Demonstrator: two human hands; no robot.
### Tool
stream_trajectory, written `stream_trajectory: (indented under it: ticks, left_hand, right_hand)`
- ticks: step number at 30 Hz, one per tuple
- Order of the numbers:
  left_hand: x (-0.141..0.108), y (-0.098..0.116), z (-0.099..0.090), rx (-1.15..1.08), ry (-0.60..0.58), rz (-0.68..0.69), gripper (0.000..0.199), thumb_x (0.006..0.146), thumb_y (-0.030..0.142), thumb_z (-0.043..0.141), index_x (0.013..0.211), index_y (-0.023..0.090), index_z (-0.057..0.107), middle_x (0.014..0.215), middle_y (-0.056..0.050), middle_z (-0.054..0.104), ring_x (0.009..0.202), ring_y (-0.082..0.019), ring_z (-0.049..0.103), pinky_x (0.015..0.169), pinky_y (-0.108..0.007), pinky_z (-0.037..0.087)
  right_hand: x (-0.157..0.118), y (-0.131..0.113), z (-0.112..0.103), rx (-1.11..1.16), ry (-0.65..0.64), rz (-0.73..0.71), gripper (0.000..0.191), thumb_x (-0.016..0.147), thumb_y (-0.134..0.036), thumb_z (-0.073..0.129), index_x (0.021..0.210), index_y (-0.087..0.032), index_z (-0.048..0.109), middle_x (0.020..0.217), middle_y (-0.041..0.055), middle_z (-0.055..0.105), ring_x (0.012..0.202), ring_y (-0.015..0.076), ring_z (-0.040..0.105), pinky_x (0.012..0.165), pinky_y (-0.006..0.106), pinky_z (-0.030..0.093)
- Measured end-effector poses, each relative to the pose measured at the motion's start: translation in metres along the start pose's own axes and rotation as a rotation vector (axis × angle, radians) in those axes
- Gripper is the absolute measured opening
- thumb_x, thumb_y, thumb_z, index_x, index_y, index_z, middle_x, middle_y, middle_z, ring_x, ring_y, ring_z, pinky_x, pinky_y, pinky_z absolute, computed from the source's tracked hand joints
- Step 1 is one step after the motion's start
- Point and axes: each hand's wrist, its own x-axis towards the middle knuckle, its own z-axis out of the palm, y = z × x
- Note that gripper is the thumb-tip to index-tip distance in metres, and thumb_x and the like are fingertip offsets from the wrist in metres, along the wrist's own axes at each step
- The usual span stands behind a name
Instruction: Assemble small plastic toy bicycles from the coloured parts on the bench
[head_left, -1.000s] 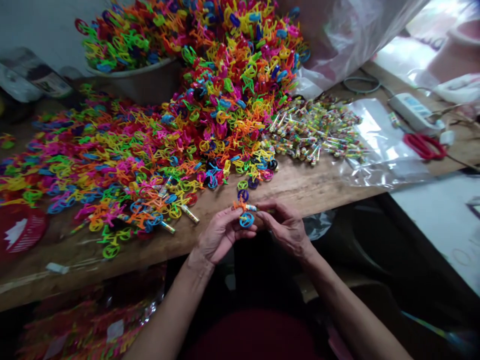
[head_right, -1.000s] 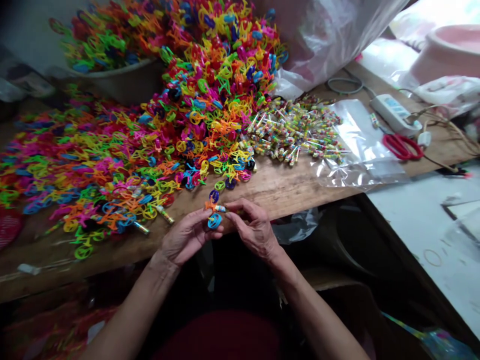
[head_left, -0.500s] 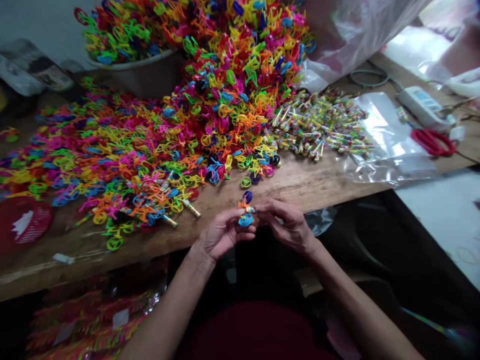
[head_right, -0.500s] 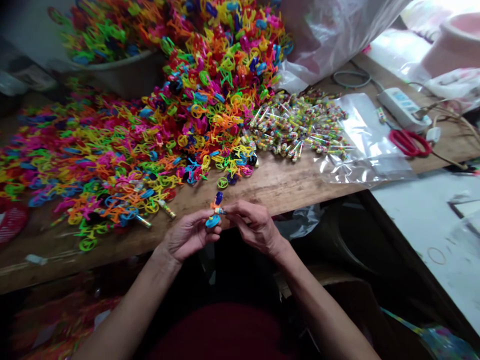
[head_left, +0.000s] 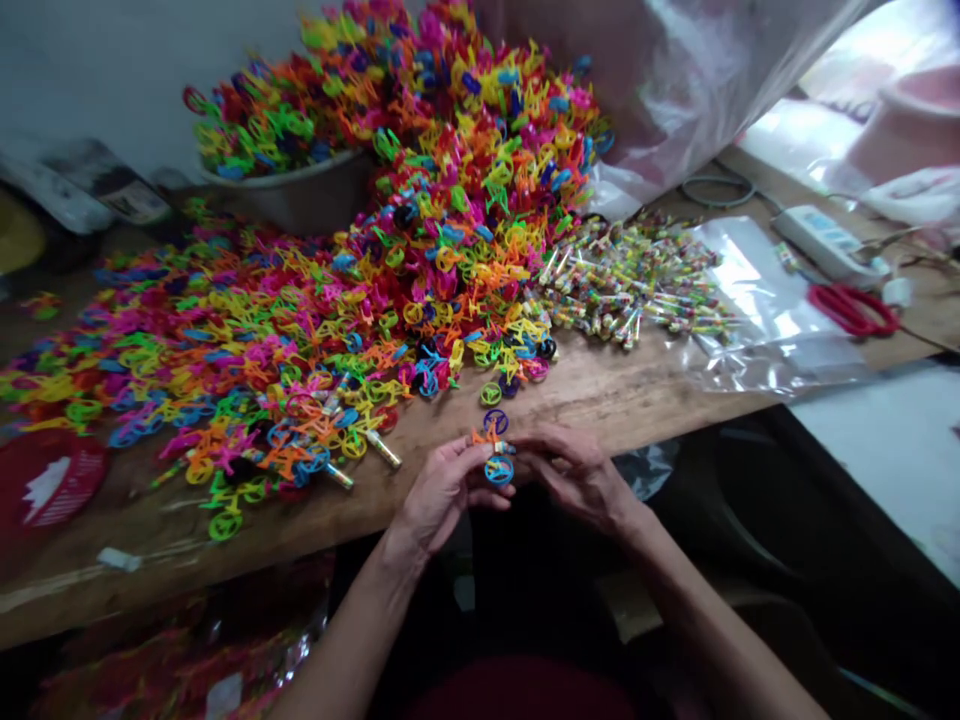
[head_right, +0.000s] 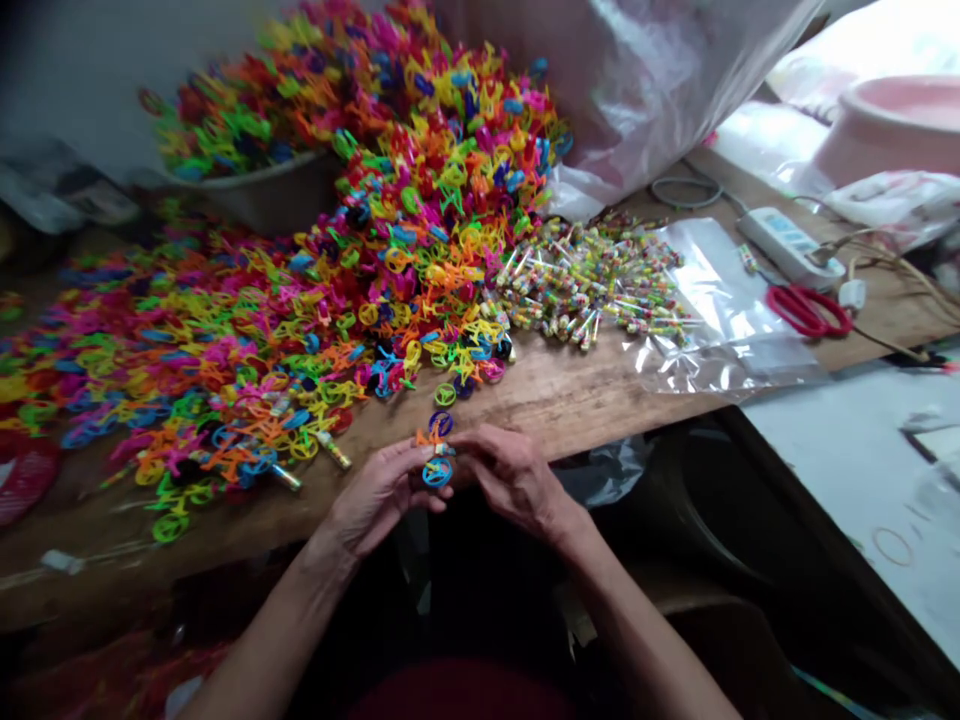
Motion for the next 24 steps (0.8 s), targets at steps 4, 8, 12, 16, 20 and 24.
stream_trajectory:
  ticks: [4, 8, 12, 16, 20, 24]
  left_hand:
    - [-0.009, 0.038, -0.042, 0.593, 0.519, 0.235, 0.03, 0.075, 0.043, 0.061, 0.084, 0.014, 0.057, 0.067, -0.004, 0.06, 0.051, -0.014, 0.055, 0.044, -0.02, 0.038]
    - [-0.023, 0.07, -0.077, 1.412, 1.061, 0.431, 0.035, 0.078, 0.044, 0.058, 0.102, 0.018, 0.061, 0.103, -0.011, 0.061, 0.088, -0.027, 0.059, 0.069, -0.032, 0.045]
    - [-0.008, 0.074, -0.058, 1.52, 1.156, 0.788, 0.038, 0.086, 0.034, 0.047, 0.119, 0.015, 0.052, 0.126, -0.012, 0.048, 0.107, -0.025, 0.051, 0.086, -0.032, 0.042]
    - [0.029, 0.069, -0.017, 1.65, 0.894, 0.73, 0.033, 0.085, 0.045, 0.049, 0.099, 0.017, 0.059, 0.095, -0.009, 0.059, 0.091, -0.026, 0.056, 0.074, -0.032, 0.042]
    - [0.056, 0.069, -0.005, 1.781, 0.765, 0.495, 0.025, 0.083, 0.038, 0.053, 0.091, 0.014, 0.057, 0.091, -0.013, 0.058, 0.083, -0.03, 0.057, 0.059, -0.032, 0.037]
    - [0.065, 0.07, -0.018, 1.639, 0.684, 0.494, 0.018, 0.085, 0.029, 0.048, 0.095, 0.017, 0.056, 0.091, -0.011, 0.061, 0.082, -0.029, 0.059, 0.06, -0.031, 0.037]
  right_hand:
    - [0.005, 0.016, 0.017, 0.109, 0.251, 0.149, 0.032, 0.088, -0.025, 0.052, 0.12, -0.02, 0.051, 0.092, 0.0046, 0.063, 0.069, 0.0134, 0.059, 0.064, 0.025, 0.05]
    - [0.009, 0.021, 0.019, -0.001, 0.319, 0.096, 0.017, 0.087, -0.024, 0.051, 0.098, -0.018, 0.064, 0.088, 0.0056, 0.064, 0.078, 0.0173, 0.062, 0.073, 0.029, 0.051]
    - [0.01, 0.016, 0.02, -0.024, 0.33, 0.111, 0.017, 0.086, -0.023, 0.051, 0.096, -0.018, 0.065, 0.085, 0.0048, 0.065, 0.074, 0.0172, 0.061, 0.07, 0.028, 0.051]
    - [0.01, 0.012, 0.018, -0.012, 0.317, 0.092, 0.017, 0.087, -0.022, 0.05, 0.098, -0.019, 0.063, 0.082, 0.0036, 0.064, 0.074, 0.016, 0.061, 0.069, 0.027, 0.049]
    - [0.018, 0.019, -0.017, -0.213, 0.462, 0.042, 0.018, 0.088, -0.023, 0.048, 0.099, -0.017, 0.062, 0.091, 0.0063, 0.063, 0.076, 0.0169, 0.059, 0.07, 0.028, 0.048]
    - [0.043, 0.035, -0.069, -0.706, 0.649, 0.115, 0.017, 0.087, -0.023, 0.048, 0.093, -0.015, 0.062, 0.089, 0.0077, 0.059, 0.08, 0.0196, 0.054, 0.073, 0.031, 0.043]
